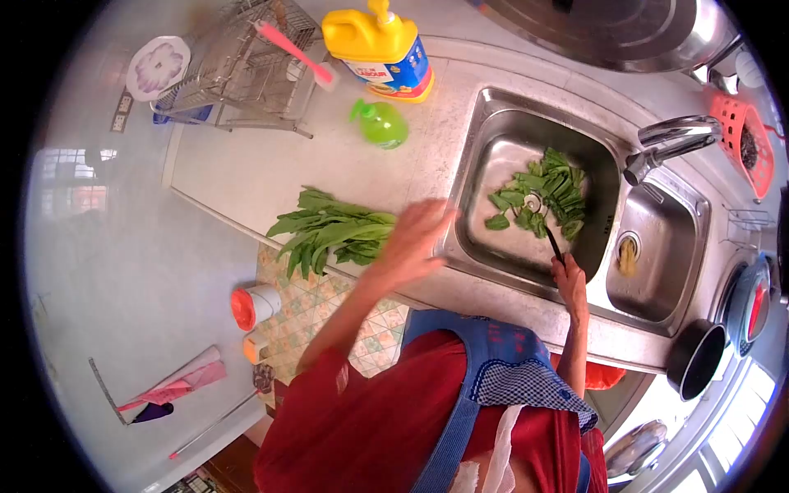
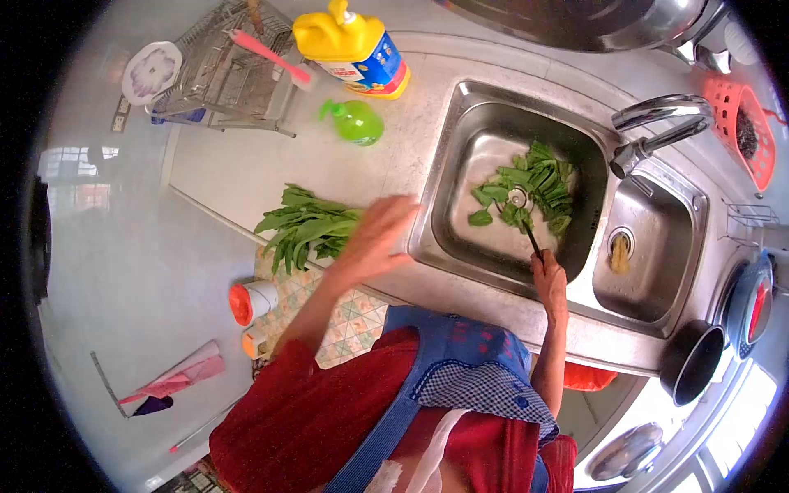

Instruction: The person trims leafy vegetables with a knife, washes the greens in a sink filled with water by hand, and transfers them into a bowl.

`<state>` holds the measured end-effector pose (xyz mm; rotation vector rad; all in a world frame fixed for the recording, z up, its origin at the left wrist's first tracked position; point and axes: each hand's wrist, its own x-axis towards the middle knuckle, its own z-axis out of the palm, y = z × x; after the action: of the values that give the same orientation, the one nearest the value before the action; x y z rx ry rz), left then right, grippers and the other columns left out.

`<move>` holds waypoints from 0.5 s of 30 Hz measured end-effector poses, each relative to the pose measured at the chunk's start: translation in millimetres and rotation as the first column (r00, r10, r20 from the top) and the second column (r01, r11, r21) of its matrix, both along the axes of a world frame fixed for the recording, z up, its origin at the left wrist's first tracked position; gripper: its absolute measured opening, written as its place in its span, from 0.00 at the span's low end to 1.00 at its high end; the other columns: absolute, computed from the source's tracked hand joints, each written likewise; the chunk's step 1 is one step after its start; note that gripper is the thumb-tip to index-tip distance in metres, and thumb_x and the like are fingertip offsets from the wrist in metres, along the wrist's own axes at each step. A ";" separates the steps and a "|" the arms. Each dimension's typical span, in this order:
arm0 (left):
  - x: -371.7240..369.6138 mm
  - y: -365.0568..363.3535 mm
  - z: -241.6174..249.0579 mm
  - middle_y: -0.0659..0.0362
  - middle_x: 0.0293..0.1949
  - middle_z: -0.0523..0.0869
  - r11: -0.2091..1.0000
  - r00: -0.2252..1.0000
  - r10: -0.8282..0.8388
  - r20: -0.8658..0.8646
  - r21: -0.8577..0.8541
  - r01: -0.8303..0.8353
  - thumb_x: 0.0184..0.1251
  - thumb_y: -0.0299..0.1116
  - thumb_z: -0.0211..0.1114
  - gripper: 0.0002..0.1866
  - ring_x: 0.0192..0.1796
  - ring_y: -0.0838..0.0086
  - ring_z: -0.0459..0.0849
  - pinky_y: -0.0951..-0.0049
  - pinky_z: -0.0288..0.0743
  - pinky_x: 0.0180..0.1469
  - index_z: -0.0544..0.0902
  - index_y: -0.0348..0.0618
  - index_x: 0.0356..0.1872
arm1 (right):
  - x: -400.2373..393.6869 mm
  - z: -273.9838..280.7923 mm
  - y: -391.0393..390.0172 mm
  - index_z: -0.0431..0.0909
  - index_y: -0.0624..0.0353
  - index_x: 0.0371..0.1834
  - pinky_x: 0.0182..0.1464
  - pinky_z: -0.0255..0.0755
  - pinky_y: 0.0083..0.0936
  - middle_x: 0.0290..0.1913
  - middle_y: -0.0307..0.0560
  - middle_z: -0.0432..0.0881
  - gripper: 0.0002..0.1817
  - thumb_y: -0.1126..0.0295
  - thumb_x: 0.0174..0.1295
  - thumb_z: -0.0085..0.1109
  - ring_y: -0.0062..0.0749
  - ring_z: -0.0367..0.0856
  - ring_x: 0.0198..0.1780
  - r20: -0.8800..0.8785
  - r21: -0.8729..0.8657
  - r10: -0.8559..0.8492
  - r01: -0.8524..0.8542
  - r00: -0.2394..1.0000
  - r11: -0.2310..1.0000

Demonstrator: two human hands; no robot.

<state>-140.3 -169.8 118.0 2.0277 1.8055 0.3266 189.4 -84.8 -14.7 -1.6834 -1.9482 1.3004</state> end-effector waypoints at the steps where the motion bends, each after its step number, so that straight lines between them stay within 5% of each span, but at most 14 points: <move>1: -19.3 -15.1 0.8 0.50 0.66 0.58 0.999 0.989 0.040 -0.143 0.009 -0.039 0.39 0.37 0.74 0.48 0.68 0.53 0.55 0.52 0.47 0.68 0.58 0.46 0.66 | 0.0 0.8 -3.4 0.70 0.64 0.32 0.28 0.67 0.35 0.21 0.55 0.75 0.10 0.67 0.62 0.48 0.45 0.76 0.24 -0.026 0.018 0.003 -0.003 1.000 1.000; 3: -48.2 -38.2 -7.3 0.50 0.68 0.54 0.982 0.943 0.149 -0.297 -0.066 -0.176 0.35 0.40 0.77 0.56 0.70 0.55 0.50 0.51 0.41 0.70 0.51 0.46 0.68 | -1.8 1.6 -7.2 0.71 0.64 0.33 0.29 0.68 0.32 0.21 0.54 0.76 0.09 0.68 0.62 0.48 0.42 0.77 0.25 -0.027 0.022 0.013 -0.013 1.000 1.000; 7: -69.3 -52.9 -36.4 0.49 0.67 0.56 0.976 0.934 0.195 -0.300 -0.037 -0.216 0.30 0.43 0.78 0.62 0.70 0.54 0.50 0.50 0.41 0.70 0.46 0.46 0.69 | -10.2 6.1 -13.0 0.72 0.63 0.38 0.33 0.71 0.28 0.26 0.53 0.79 0.08 0.70 0.61 0.48 0.37 0.79 0.28 -0.073 0.071 0.042 -0.037 0.996 0.997; 10: -73.5 -46.0 -52.4 0.49 0.62 0.66 0.978 0.919 0.200 -0.339 0.017 -0.206 0.28 0.44 0.78 0.62 0.66 0.56 0.60 0.50 0.41 0.69 0.47 0.45 0.68 | -19.5 21.6 -18.0 0.72 0.64 0.38 0.32 0.72 0.26 0.27 0.49 0.79 0.09 0.70 0.61 0.49 0.29 0.78 0.28 -0.213 0.040 0.002 0.007 0.977 0.999; 12: -82.3 -40.0 -58.8 0.48 0.54 0.75 0.952 0.903 0.192 -0.384 -0.150 -0.266 0.30 0.41 0.78 0.57 0.59 0.57 0.70 0.53 0.47 0.68 0.54 0.41 0.66 | -19.8 25.1 -21.7 0.72 0.64 0.38 0.32 0.71 0.25 0.26 0.48 0.78 0.08 0.70 0.61 0.49 0.27 0.78 0.27 -0.240 0.009 -0.050 0.054 0.969 0.998; 15: -97.1 -40.0 -66.6 0.52 0.42 0.80 0.986 0.918 0.161 -0.363 0.017 -0.166 0.34 0.41 0.74 0.44 0.45 0.58 0.78 0.53 0.58 0.62 0.66 0.43 0.60 | -15.8 33.1 -30.2 0.72 0.63 0.36 0.27 0.68 0.20 0.23 0.42 0.75 0.07 0.70 0.61 0.48 0.22 0.74 0.24 -0.365 -0.130 -0.203 0.167 0.909 0.977</move>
<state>-237.4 -209.8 51.4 2.0341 2.1973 -0.0220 173.6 -115.0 18.4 -1.4800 -1.4909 1.5295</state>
